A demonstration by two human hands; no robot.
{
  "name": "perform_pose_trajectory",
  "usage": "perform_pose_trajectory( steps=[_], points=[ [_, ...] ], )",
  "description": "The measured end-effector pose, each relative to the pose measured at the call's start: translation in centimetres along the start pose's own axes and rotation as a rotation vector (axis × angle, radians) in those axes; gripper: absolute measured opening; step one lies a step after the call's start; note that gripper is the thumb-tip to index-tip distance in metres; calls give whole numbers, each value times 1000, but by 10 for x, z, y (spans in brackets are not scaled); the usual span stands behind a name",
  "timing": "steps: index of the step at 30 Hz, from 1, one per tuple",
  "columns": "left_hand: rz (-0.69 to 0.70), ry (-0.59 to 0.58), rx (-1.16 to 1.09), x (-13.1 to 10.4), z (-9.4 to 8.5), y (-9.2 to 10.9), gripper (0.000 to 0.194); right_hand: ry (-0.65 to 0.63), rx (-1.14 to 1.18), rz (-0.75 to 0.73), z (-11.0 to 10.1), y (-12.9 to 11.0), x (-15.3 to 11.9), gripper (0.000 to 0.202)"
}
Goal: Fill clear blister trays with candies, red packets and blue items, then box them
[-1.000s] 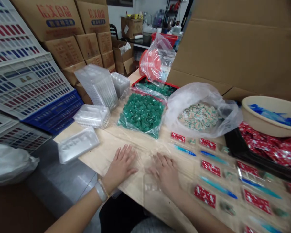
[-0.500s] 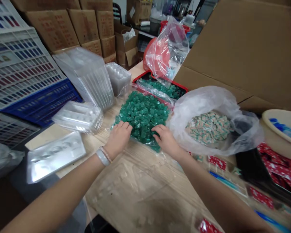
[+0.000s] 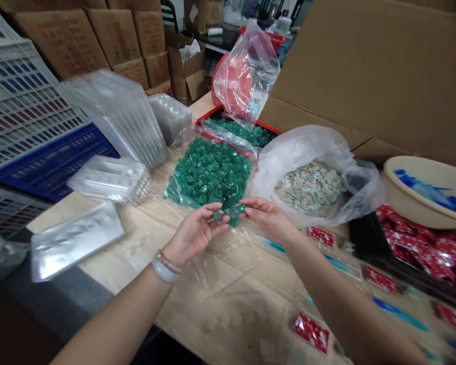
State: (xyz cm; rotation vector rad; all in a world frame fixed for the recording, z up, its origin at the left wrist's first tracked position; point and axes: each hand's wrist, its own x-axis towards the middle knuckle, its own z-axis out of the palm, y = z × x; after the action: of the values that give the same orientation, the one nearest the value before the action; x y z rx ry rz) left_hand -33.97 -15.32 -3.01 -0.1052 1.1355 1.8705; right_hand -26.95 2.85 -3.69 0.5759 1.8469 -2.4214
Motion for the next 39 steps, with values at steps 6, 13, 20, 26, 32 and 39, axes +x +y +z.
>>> perform_pose_trajectory(
  steps=[6, 13, 20, 26, 32, 39],
  points=[
    [266, 113, 425, 6, 24, -53, 19, 20, 294, 187, -14, 23, -32, 24],
    [484, 146, 770, 10, 40, -60, 9, 85, 364, 114, -9, 30, -41, 17],
    [553, 65, 821, 7, 33, -59, 15, 87, 415, 153, -1, 32, -41, 20],
    [838, 41, 1229, -1, 26, -63, 17, 231, 377, 152, 12, 32, -42, 27],
    [921, 19, 1448, -10, 23, -64, 17, 318, 293, 133, 28, 34, -45, 32],
    [627, 112, 649, -31, 18, -49, 10, 438, 351, -62, 3, 29, -47, 28]
  ],
)
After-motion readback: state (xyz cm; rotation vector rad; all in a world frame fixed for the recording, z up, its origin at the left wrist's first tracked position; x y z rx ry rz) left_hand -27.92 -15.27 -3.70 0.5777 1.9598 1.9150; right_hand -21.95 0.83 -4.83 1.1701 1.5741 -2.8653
